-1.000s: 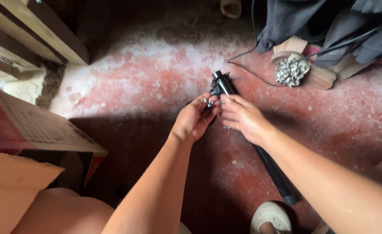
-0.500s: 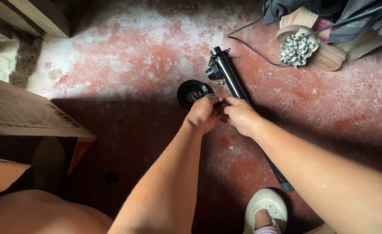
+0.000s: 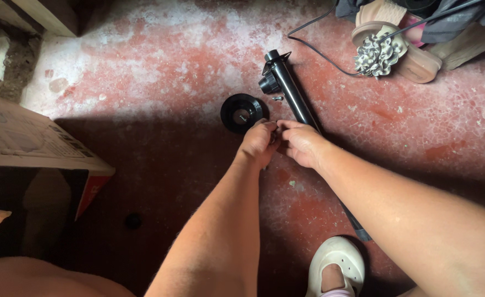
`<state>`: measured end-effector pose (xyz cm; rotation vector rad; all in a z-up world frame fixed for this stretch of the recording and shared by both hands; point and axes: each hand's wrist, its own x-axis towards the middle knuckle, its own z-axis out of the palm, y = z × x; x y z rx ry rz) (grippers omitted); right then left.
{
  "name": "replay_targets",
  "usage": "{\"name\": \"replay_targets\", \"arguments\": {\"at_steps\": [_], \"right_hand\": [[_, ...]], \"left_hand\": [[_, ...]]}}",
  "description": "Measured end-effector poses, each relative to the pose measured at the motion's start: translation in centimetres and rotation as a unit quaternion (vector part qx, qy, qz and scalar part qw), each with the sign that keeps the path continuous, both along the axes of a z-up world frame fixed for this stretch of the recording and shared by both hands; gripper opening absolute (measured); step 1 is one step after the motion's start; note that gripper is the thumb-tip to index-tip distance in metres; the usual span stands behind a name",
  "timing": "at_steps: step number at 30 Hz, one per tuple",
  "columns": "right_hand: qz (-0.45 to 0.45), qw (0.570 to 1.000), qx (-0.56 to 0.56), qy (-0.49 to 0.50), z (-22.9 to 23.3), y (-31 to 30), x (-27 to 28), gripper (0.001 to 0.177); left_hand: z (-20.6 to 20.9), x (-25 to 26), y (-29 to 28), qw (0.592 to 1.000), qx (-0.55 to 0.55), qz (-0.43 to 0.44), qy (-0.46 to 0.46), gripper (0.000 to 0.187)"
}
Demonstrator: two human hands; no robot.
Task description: The person assembles a steering wheel by attaching a metal shaft, plastic ring, and cap, then securing it with screws. The person handles the steering wheel, shaft, and fasteners by hand.
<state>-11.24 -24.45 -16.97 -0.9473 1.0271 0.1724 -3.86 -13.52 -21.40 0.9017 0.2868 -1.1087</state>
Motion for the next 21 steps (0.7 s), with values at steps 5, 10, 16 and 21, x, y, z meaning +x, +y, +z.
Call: {"name": "replay_targets", "arguments": {"at_steps": [5,10,16,21], "right_hand": [[0.016,1.000,0.004,-0.006,0.2,0.1,0.2,0.050],[0.025,0.999,-0.047,0.008,0.4,-0.2,0.2,0.054],[0.184,0.840,-0.509,0.036,0.7,-2.2,-2.8,0.052],[0.277,0.753,-0.573,0.167,0.8,-4.7,-6.2,0.078]], "left_hand": [[1.6,-0.1,-0.8,0.997,0.059,-0.045,-0.003,0.052],[2.6,0.0,-0.7,0.999,0.034,-0.030,0.003,0.049],[2.1,-0.6,0.9,0.998,0.062,-0.026,0.000,0.018],[2.5,-1.6,3.1,1.000,-0.003,-0.012,-0.014,0.010]]}}
